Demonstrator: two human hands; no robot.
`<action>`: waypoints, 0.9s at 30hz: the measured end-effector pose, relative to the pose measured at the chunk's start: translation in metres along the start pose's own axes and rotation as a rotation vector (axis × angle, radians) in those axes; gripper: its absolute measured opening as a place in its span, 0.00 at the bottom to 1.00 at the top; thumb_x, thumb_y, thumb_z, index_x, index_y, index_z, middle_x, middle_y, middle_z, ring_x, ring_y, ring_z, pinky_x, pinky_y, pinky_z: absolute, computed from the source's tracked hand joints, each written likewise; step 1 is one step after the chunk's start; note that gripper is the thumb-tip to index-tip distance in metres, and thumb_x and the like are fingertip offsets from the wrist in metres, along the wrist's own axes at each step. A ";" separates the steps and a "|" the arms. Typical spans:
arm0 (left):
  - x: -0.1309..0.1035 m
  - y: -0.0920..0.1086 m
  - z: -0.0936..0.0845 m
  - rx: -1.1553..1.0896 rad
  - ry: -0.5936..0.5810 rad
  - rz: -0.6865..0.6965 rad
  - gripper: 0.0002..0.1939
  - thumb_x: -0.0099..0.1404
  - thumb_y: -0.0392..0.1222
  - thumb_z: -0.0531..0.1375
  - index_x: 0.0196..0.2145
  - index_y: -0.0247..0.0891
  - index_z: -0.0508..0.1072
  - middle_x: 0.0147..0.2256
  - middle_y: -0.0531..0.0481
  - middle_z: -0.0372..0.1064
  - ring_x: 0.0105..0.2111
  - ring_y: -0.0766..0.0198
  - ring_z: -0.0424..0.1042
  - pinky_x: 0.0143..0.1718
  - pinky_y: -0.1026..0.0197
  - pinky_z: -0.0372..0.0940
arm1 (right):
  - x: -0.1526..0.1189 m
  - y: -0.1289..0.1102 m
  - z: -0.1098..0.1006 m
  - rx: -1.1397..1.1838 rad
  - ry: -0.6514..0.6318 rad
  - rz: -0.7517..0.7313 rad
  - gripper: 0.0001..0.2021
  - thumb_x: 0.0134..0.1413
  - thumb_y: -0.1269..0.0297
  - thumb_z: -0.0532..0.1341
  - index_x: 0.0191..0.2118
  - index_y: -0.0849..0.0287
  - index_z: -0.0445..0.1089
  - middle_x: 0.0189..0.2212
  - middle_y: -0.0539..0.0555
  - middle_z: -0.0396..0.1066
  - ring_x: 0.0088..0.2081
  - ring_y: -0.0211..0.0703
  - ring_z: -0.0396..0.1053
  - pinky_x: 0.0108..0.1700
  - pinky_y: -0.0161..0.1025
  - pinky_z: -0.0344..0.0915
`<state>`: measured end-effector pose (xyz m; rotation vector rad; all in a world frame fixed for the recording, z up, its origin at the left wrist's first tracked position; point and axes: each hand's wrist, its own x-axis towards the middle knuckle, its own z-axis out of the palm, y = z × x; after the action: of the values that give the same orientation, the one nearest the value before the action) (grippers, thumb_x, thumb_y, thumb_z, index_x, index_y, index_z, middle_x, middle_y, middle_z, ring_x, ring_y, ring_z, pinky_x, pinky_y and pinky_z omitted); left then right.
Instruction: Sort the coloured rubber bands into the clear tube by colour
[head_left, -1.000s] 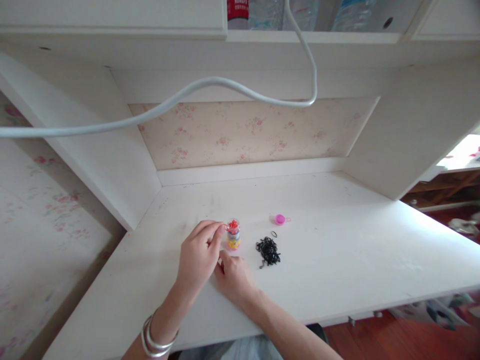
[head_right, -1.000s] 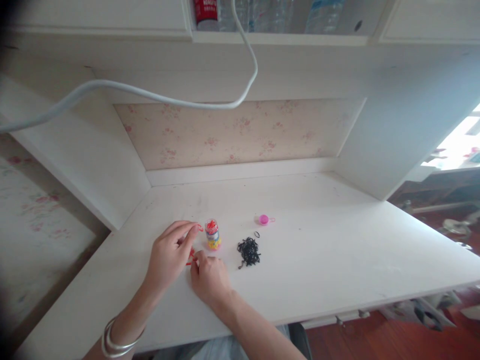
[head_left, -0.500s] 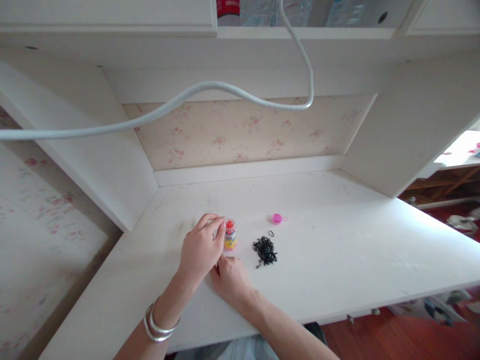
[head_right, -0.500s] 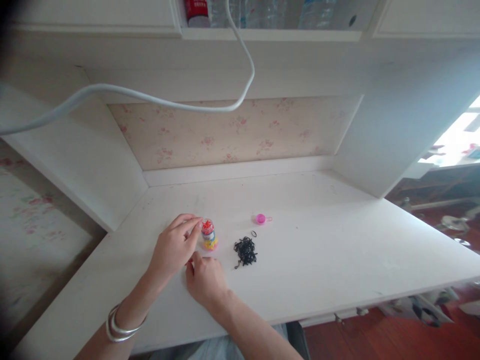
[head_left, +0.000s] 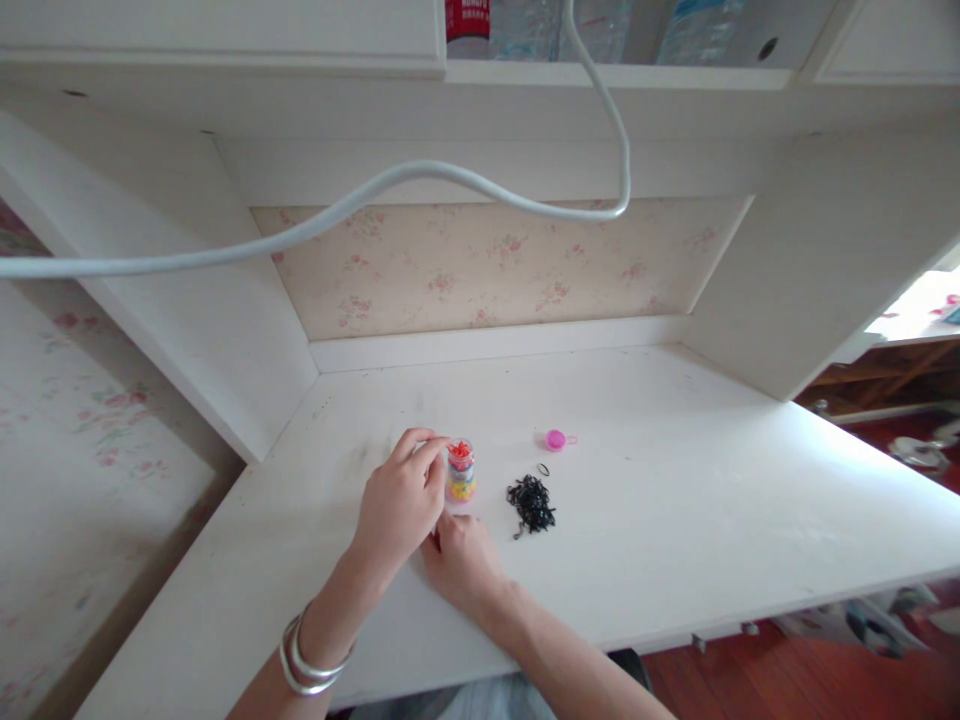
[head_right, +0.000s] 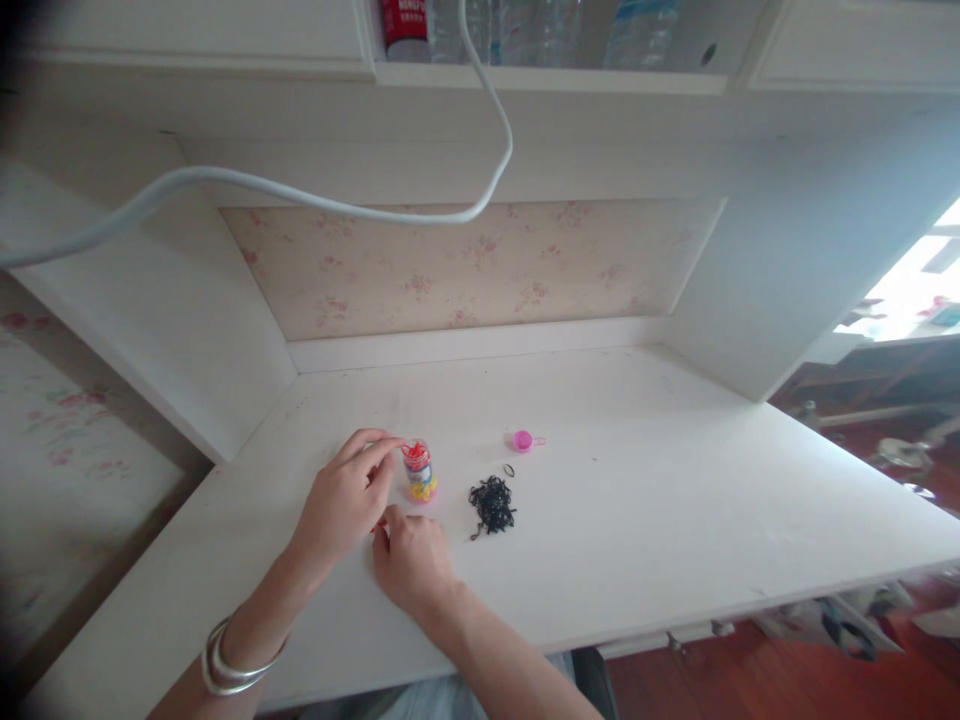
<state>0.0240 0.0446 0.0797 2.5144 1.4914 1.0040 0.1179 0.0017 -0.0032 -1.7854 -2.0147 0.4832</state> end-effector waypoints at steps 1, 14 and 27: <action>0.000 0.000 -0.001 0.010 -0.005 0.005 0.13 0.67 0.39 0.50 0.44 0.45 0.73 0.46 0.51 0.69 0.35 0.67 0.72 0.36 0.66 0.65 | 0.000 0.000 0.000 0.000 -0.001 0.002 0.10 0.59 0.65 0.52 0.37 0.60 0.70 0.30 0.57 0.76 0.29 0.46 0.73 0.28 0.35 0.55; 0.011 -0.014 -0.001 -0.097 -0.075 0.084 0.12 0.68 0.42 0.51 0.40 0.44 0.75 0.42 0.51 0.69 0.36 0.67 0.72 0.41 0.65 0.67 | -0.001 0.003 0.005 0.005 0.033 -0.019 0.09 0.60 0.64 0.52 0.39 0.56 0.69 0.30 0.54 0.76 0.30 0.47 0.74 0.30 0.35 0.59; 0.017 -0.013 0.000 -0.229 -0.071 0.106 0.10 0.67 0.38 0.52 0.35 0.40 0.73 0.37 0.50 0.71 0.38 0.66 0.71 0.42 0.63 0.66 | 0.000 0.004 0.005 0.010 0.009 -0.019 0.10 0.59 0.65 0.52 0.42 0.55 0.69 0.31 0.54 0.76 0.31 0.47 0.74 0.31 0.35 0.59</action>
<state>0.0189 0.0650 0.0834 2.4586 1.1630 1.0230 0.1189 0.0018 -0.0092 -1.7576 -2.0182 0.4767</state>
